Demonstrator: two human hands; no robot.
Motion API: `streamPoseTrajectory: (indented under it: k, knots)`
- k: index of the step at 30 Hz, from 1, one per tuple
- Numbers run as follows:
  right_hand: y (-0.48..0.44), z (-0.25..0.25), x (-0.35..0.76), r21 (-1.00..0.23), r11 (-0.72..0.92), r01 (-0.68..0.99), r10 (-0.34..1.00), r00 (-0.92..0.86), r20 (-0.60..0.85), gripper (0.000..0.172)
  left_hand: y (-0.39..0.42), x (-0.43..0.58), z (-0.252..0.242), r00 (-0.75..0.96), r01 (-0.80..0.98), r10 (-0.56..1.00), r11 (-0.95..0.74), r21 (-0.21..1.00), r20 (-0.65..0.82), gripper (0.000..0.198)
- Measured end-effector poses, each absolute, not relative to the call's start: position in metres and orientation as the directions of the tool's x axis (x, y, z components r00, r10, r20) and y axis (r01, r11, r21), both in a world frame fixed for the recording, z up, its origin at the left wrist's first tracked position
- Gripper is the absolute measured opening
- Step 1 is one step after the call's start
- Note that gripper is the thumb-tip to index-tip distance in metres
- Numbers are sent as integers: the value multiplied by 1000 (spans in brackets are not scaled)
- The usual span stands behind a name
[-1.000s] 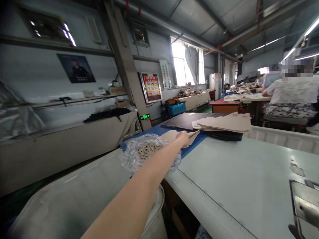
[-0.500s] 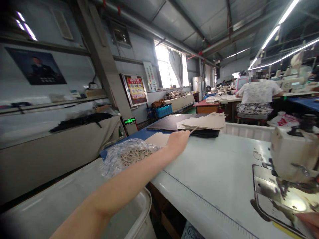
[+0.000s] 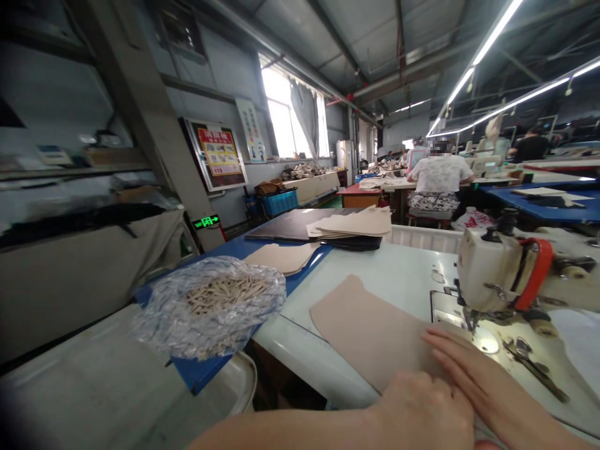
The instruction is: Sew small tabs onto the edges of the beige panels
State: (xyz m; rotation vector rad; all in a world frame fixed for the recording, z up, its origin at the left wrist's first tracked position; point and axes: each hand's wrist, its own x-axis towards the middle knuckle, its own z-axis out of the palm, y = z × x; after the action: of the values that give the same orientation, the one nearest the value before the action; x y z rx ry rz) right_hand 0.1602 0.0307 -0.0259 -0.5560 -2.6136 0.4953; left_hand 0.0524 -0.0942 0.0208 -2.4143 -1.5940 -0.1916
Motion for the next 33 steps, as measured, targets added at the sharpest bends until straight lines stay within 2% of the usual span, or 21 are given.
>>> streamPoseTrajectory:
  k: [2, 5, 6, 8, 10, 11, 12, 15, 20, 24, 27, 33]
  knots:
    - [21, -28, 147, -360, 888, 288, 409, -852, 327, 55, -110, 45, 34, 401, 916, 902, -398, -49, 162, 57]
    - [17, -38, 146, -296, 914, 278, 361, -891, 276, 55, -151, -5, 65, 372, 922, 905, -387, 35, 206, 42]
    - [17, -40, 148, -289, 916, 279, 353, -903, 246, 55, -168, -32, 79, 236, 958, 939, -268, 102, 252, 35]
    - [20, -41, 156, -288, 917, 276, 340, -919, 202, 57, -200, -99, 107, -213, 959, 934, 143, 244, 288, 30]
    - [23, -42, 162, -293, 916, 274, 336, -923, 187, 59, -227, -169, 132, -597, 799, 787, 566, 202, 156, 28]
    - [24, -44, 164, -297, 914, 276, 340, -922, 188, 59, -238, -201, 140, -718, 693, 695, 709, 130, 38, 26]
    - [26, -46, 165, -302, 911, 282, 348, -917, 193, 59, -247, -229, 146, -763, 642, 646, 761, 94, -19, 22]
    - [29, -54, 166, -312, 902, 300, 376, -899, 223, 59, -262, -285, 140, -796, 592, 595, 803, 60, -111, 6]
    - [27, -49, 164, -271, 911, 309, 372, -901, 222, 58, -254, -313, 104, -770, 588, 596, 801, 111, -227, 23]
    - [23, -39, 163, -257, 912, 321, 376, -903, 208, 57, -252, -319, 102, -751, 571, 595, 803, 171, -286, 21]
    - [20, -36, 163, -271, 908, 319, 382, -896, 225, 57, -260, -320, 114, -734, 552, 611, 791, 265, -295, 20]
    - [18, -34, 164, -295, 900, 320, 388, -897, 212, 56, -271, -305, 130, -676, 482, 667, 721, 497, -313, 40]
